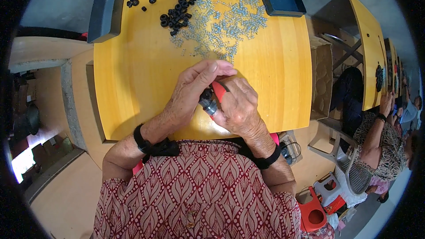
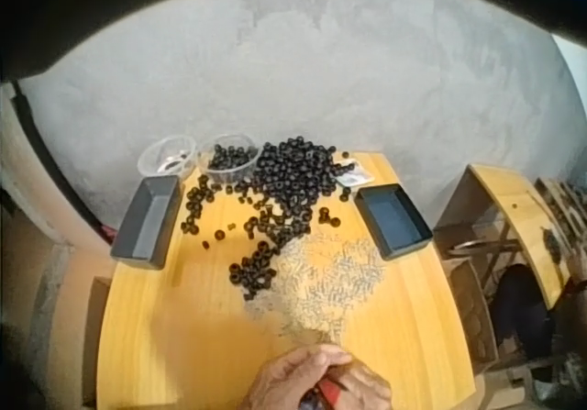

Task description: The person assembles small components by repeatedly fitting black rubber pieces onto the tip of a handheld tool by hand.

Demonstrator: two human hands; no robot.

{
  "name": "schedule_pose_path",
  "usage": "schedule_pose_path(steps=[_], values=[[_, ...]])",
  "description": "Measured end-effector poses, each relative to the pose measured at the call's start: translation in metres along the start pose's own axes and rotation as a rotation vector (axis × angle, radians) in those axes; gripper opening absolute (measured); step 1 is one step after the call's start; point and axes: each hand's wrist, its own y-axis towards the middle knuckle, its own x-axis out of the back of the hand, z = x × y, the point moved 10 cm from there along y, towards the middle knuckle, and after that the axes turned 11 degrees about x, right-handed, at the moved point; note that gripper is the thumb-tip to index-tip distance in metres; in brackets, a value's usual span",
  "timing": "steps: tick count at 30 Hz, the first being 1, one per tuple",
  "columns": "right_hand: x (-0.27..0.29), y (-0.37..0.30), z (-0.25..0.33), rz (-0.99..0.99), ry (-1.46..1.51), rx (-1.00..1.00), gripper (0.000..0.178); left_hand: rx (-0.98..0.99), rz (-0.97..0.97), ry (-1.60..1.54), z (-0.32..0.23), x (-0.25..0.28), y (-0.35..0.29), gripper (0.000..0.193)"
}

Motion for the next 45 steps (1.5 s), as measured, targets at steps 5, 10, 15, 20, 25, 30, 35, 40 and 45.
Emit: schedule_pose_path(steps=[5,10,15,20,25,30,35,40,45], values=[[-0.01,0.0,0.004,0.028,0.05,0.017,0.029,0.037,0.074,-0.076,0.001,-0.009,-0.002,0.041],[-0.013,0.002,0.006,0.029,0.091,0.047,0.028,0.034,0.081,-0.12,0.001,-0.009,-0.003,0.044],[-0.013,-0.002,0.005,0.039,0.11,0.022,0.027,0.056,0.064,-0.146,0.004,-0.01,-0.002,0.047],[-0.005,0.001,-0.005,-0.007,0.109,-0.069,0.024,0.058,0.068,-0.172,-0.005,-0.014,0.002,0.055],[0.006,0.005,-0.012,-0.048,0.136,-0.14,0.025,0.122,0.073,-0.288,-0.01,-0.017,0.003,0.06],[0.009,0.007,-0.013,-0.004,0.039,-0.101,0.03,0.056,0.023,-0.182,-0.002,-0.008,0.005,0.052],[0.023,0.014,-0.014,0.031,-0.147,-0.052,0.034,0.071,-0.089,-0.042,-0.002,0.013,-0.005,0.038],[0.027,0.017,-0.015,0.069,-0.192,-0.003,0.038,0.135,0.001,0.041,0.005,0.012,-0.013,0.025],[0.023,0.021,-0.011,0.135,-0.174,0.026,0.044,0.098,0.016,0.045,0.003,0.014,-0.013,0.023]])
